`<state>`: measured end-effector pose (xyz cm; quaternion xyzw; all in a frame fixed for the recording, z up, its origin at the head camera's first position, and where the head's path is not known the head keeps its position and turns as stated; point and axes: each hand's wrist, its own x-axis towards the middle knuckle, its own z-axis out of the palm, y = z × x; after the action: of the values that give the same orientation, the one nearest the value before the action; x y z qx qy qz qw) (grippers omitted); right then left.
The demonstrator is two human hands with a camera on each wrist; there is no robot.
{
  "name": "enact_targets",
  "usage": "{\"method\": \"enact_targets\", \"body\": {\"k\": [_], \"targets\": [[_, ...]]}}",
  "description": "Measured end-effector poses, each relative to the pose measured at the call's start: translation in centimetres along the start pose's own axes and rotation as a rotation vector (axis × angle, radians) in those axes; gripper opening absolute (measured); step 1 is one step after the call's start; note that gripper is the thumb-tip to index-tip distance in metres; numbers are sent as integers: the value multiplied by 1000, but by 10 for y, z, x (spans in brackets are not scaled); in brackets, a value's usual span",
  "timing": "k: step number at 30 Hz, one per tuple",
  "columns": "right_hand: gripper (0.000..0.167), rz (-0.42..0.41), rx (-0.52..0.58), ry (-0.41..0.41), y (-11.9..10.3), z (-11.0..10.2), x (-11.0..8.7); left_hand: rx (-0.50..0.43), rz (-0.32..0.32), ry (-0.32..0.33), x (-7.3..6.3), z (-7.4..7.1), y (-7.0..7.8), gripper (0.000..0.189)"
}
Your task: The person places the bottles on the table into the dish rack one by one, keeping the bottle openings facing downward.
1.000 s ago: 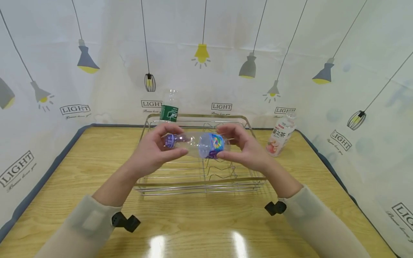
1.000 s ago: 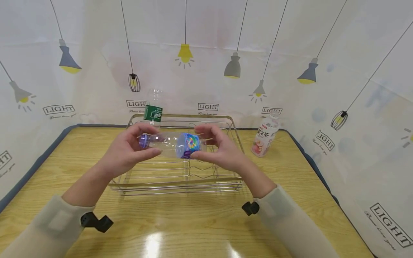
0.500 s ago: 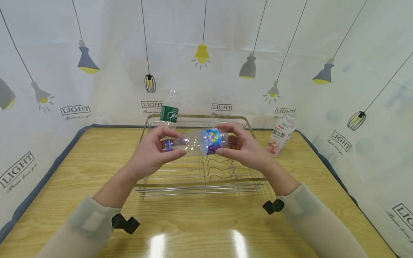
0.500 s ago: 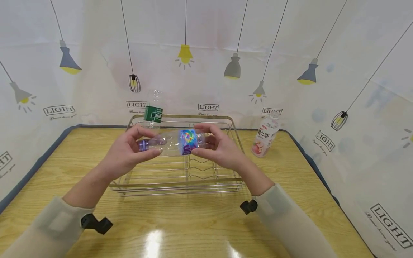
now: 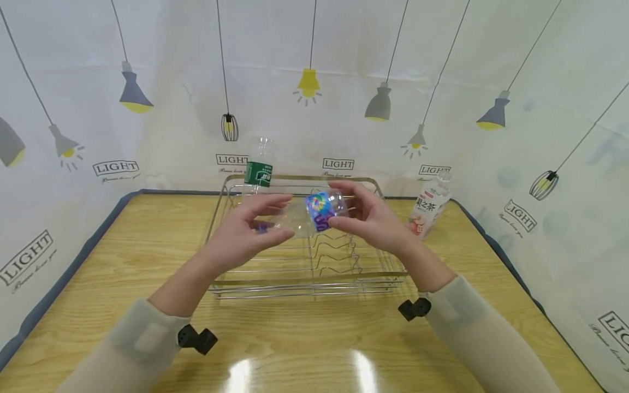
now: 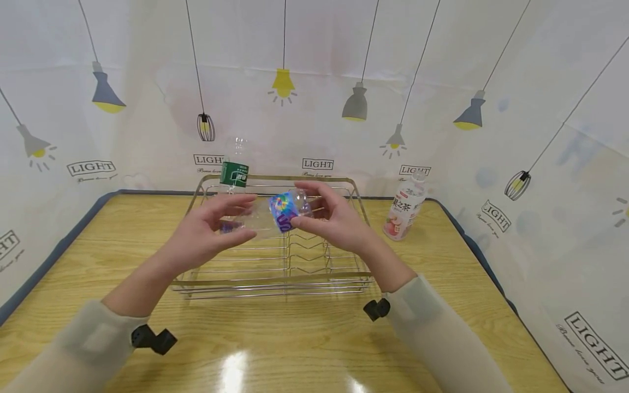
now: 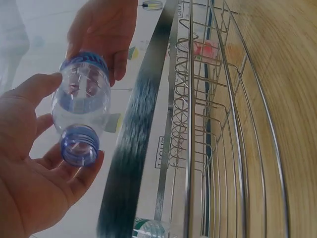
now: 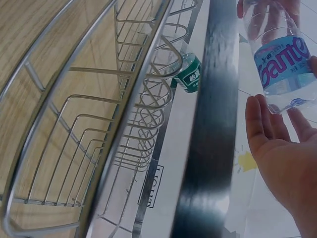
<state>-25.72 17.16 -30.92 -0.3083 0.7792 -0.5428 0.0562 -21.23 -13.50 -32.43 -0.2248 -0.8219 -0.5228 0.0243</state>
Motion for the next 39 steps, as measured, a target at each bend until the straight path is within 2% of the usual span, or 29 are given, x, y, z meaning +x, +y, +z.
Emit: {"method": "enact_targets", "body": {"k": [7, 12, 23, 27, 33, 39], "targets": [[67, -6, -64, 1, -5, 1, 5, 71, 21, -4, 5, 11, 9, 71], [66, -10, -91, 7, -8, 2, 7, 116, 30, 1, 4, 13, 10, 77], [69, -27, -96, 14, -6, 3, 10, 114, 18, -4, 4, 16, 6, 78], [72, -34, -52, 21, -7, 4, 11, 40, -16, 6, 5, 17, 5, 77], [75, -20, 21, 20, -7, 8, 12, -138, -72, 30, 7, 16, 1, 75], [73, -37, 47, 6, -7, 15, 13, -305, -96, 12, 8, 17, -1, 69]]}}
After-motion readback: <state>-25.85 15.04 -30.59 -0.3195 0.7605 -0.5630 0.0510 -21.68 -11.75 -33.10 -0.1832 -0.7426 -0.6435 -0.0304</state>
